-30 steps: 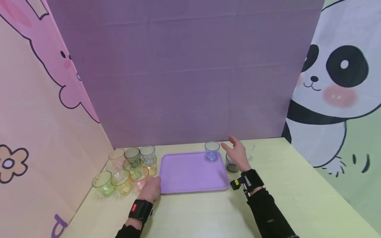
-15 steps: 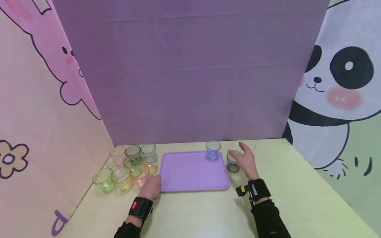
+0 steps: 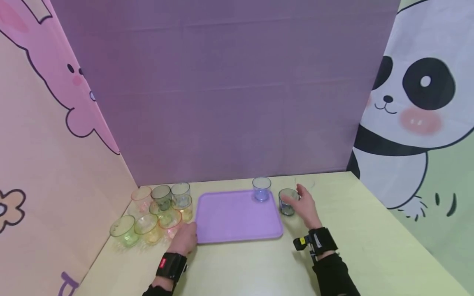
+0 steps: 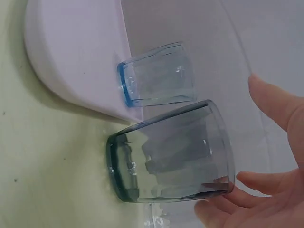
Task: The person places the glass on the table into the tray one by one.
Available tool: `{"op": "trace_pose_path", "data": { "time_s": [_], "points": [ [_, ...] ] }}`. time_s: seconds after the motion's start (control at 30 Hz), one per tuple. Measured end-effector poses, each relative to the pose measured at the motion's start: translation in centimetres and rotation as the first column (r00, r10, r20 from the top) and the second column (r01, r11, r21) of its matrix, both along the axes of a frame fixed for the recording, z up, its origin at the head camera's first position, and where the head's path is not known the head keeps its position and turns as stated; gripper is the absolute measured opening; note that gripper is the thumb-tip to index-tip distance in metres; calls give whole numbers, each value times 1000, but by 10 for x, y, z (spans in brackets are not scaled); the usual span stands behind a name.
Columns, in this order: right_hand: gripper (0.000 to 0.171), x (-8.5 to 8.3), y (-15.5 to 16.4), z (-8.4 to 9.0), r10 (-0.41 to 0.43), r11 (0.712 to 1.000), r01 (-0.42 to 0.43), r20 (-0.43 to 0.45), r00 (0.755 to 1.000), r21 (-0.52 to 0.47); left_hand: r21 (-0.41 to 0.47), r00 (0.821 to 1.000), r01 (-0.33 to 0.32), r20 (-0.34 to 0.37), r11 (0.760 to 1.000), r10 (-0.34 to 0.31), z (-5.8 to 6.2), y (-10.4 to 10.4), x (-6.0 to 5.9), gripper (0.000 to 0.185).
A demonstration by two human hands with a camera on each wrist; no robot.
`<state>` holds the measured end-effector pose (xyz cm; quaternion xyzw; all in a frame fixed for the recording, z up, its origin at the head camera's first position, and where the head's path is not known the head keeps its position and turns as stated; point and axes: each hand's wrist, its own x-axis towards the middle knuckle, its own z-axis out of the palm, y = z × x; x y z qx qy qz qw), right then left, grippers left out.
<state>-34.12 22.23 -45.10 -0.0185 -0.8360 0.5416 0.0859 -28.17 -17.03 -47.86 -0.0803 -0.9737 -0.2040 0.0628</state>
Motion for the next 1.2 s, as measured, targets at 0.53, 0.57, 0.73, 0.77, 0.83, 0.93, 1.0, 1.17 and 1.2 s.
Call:
{"op": "trace_pose_path", "data": {
  "time_s": [0.53,0.57,0.73,0.77,0.83,0.93,1.0,1.17,1.2],
  "points": [
    [94,-5,-4,-23,-22,998,20,47,999,54,5,1000,-2,4,1000,2,-6,1,4,12],
    [94,-6,-4,-24,-27,998,25,43,999,51,5,1000,-2,5,1000,2,-5,1,4,12],
    [92,-8,-4,-27,-41,998,40,39,998,47,11,1000,-7,21,1000,7,-3,2,2,11],
    [92,-8,-4,-27,-45,998,43,43,998,45,9,1000,-6,23,1000,5,-3,2,2,12],
    [91,-8,-4,-27,-47,998,45,52,998,37,5,1000,-6,22,1000,6,-3,1,2,12],
    [89,-9,-5,-26,-48,999,48,58,997,6,-21,1000,0,-14,1000,0,-2,1,2,11],
    [88,-10,-4,-24,-48,999,49,49,998,-17,-36,999,-1,-36,999,-1,-1,1,2,9],
    [89,-12,-4,-22,-67,995,70,41,997,-75,-59,999,-9,-44,998,6,1,2,1,7],
    [89,-12,-4,-21,-72,993,76,45,996,-88,-62,999,-12,-39,998,10,1,2,1,7]
  ]
}}
